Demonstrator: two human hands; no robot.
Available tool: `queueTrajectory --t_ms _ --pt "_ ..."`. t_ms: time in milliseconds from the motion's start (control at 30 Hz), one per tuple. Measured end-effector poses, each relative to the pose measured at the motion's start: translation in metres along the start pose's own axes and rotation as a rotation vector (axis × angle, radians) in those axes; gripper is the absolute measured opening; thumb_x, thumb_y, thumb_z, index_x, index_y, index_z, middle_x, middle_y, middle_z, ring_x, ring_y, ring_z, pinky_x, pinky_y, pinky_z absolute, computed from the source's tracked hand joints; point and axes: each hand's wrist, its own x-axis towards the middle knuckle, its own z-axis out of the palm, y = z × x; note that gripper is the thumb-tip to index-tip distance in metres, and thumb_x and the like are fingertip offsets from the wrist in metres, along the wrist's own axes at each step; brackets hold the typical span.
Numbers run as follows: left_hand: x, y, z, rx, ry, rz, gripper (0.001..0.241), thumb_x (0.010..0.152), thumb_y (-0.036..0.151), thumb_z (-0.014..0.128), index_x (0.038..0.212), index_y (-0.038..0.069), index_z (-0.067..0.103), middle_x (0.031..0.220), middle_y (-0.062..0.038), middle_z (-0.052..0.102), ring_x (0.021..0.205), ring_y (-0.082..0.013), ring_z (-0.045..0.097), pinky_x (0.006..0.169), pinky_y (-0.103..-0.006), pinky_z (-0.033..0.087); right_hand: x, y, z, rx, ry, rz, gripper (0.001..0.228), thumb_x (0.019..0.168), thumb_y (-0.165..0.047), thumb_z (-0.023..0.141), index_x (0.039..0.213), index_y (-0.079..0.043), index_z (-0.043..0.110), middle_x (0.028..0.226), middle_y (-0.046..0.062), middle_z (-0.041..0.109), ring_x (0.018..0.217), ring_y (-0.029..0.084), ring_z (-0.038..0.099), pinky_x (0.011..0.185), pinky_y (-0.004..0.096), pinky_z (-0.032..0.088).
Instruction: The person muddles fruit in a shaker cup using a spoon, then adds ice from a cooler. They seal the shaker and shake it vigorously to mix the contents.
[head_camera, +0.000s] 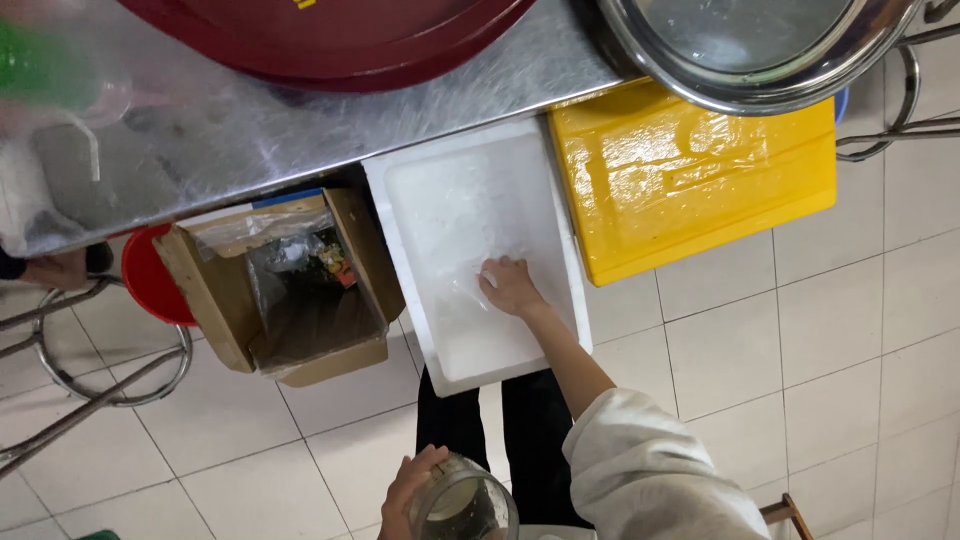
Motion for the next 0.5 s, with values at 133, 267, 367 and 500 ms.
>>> queueTrajectory --t_ms 133,267,367,500 --pt "0.007 0.007 -0.006 -0.031 -0.071 0.104 0.054 0.096 0.052 0.06 0.127 0.009 0.05 0.142 -0.025 0.062 0.14 -0.0456 0.052 0.123 -0.0655 0.015 -0.004 -0.003 -0.001 0.017 -0.126 -0.022 0.049 0.105 -0.04 0.027 0.127 -0.015 0.063 0.115 0.015 0.062 0.108 0.036 0.057 0.107 0.045 0.035" --pt "0.018 0.056 0.005 0.035 0.065 -0.065 0.037 0.097 0.036 0.053 0.12 0.007 0.059 0.135 -0.016 0.07 0.141 -0.0344 0.053 0.126 -0.0541 0.023 -0.036 -0.033 -0.033 0.197 -0.253 0.215 0.074 0.099 -0.06 0.025 0.156 -0.016 0.041 0.164 0.007 0.035 0.122 0.031 0.049 0.109 0.042 0.035" --pt "0.03 0.097 0.01 0.099 0.148 -0.098 0.038 0.087 0.03 0.063 0.117 0.007 0.06 0.132 -0.013 0.073 0.141 -0.0296 0.054 0.127 -0.0491 0.027 -0.05 -0.044 -0.058 0.278 -0.34 0.359 0.075 0.098 -0.062 0.029 0.158 -0.018 0.038 0.135 0.01 0.051 0.089 0.028 0.067 0.087 0.036 0.055" --pt "0.042 0.147 0.025 0.236 0.305 -0.203 0.076 0.05 0.018 0.091 0.117 0.009 0.057 0.124 0.0 0.077 0.137 -0.0254 0.062 0.108 -0.0353 0.052 -0.076 -0.055 -0.073 0.159 -0.315 0.447 0.056 0.102 -0.049 0.038 0.148 -0.02 0.053 0.12 0.007 0.068 0.082 0.021 0.063 0.083 0.034 0.051"
